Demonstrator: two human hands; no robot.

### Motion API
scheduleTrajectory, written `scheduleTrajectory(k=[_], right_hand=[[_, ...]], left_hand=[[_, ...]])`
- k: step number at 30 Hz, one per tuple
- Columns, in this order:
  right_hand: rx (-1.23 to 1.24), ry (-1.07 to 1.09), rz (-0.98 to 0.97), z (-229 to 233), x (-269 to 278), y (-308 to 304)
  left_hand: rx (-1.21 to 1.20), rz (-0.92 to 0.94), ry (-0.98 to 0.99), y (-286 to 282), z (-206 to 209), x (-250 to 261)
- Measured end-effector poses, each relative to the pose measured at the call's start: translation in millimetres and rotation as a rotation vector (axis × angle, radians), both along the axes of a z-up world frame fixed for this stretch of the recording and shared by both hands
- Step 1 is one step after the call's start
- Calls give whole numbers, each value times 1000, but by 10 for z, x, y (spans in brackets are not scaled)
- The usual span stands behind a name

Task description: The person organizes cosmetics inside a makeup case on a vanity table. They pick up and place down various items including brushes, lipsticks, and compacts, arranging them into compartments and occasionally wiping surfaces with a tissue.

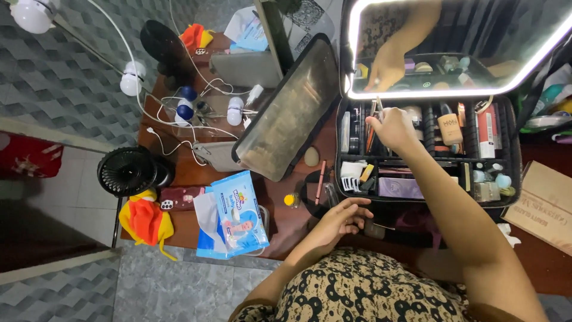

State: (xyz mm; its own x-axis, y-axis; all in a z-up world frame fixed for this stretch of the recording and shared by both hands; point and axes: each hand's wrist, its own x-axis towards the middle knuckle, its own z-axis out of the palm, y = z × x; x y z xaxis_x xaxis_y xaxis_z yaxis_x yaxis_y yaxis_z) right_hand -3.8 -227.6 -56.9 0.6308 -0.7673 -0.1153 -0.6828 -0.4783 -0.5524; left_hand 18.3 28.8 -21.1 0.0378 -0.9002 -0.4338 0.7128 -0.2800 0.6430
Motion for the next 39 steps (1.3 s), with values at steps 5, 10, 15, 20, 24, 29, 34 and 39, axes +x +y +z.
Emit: scheduleTrajectory(k=[5,10,15,20,24,29,34,39], right_hand=[[108,61,14,-101,63,-43],[127,17,-15,377,-57,191],[344,-169,-96,516,-110,151],[327,-110,-40,427,-66,166],[186,-67,-34,231,-46,199],[-4,-199,-76,473,-219,412],[120,-385,-233,381,-545,368],[427,-425,-225,802,-883,848]], left_hand=[[-5,9,12,-3,45,13],[-11,51,-43,22,56,9],[48,15,-523,112,146,68],[121,-40,-1315,91,148,180],[313,-19,-1702,-71,-265,239],[493,-123,-1841,-196,-497,318],[612,-131,-1650,-257,-610,335],[369,99,-1525,-87,365,143]])
